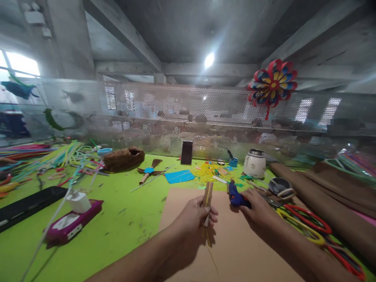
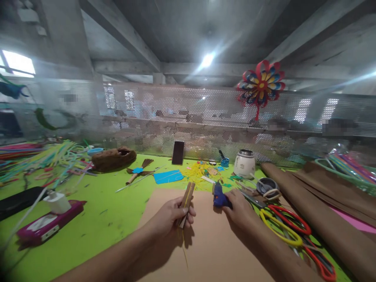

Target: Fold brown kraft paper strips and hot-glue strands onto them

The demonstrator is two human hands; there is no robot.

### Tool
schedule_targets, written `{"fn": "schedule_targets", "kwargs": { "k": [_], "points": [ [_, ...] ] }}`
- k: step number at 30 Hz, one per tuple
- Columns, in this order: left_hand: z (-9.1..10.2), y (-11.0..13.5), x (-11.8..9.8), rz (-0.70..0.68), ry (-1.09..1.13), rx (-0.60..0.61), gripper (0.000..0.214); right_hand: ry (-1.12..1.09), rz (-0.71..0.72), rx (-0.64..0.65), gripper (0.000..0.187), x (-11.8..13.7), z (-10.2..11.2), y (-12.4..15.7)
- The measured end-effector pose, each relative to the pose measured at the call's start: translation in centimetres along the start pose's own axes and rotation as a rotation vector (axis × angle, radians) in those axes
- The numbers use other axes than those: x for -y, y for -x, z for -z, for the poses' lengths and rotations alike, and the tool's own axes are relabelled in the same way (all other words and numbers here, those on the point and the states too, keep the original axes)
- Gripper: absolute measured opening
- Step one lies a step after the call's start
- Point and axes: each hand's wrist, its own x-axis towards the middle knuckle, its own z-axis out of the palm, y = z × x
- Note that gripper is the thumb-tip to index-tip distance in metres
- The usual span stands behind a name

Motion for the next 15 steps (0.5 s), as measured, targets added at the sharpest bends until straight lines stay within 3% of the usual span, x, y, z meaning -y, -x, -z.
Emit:
{"fn": "schedule_targets", "kwargs": {
  "k": [4,6,8,10,13,15],
  "points": [
    [0.0,0.0,0.2,-0.008,-0.011,0.045,0.011,-0.079,0.094,-0.098,0.026,2.4,2.6,1.0],
    [-0.2,0.1,0.4,-0.017,-0.014,0.081,0.011,-0.186,0.078,-0.187,0.021,4.9,4.0,1.0],
    [-0.6,0.3,0.7,-0.021,-0.037,0.109,0.011,-0.390,0.003,-0.148,0.025,7.5,4.7,0.7],
    [-1.0,0.4,1.0,-0.026,-0.077,0.118,0.016,-0.559,-0.110,-0.116,0.042,10.0,4.4,0.3],
    [-1.3,0.6,1.3,-0.068,-0.109,0.090,0.022,-0.601,-0.212,-0.097,0.061,12.4,2.9,-0.1],
    [-1.3,0.7,1.3,-0.067,-0.072,0.113,0.023,-0.578,-0.261,-0.091,0.064,13.1,1.9,-0.1]
  ]
}}
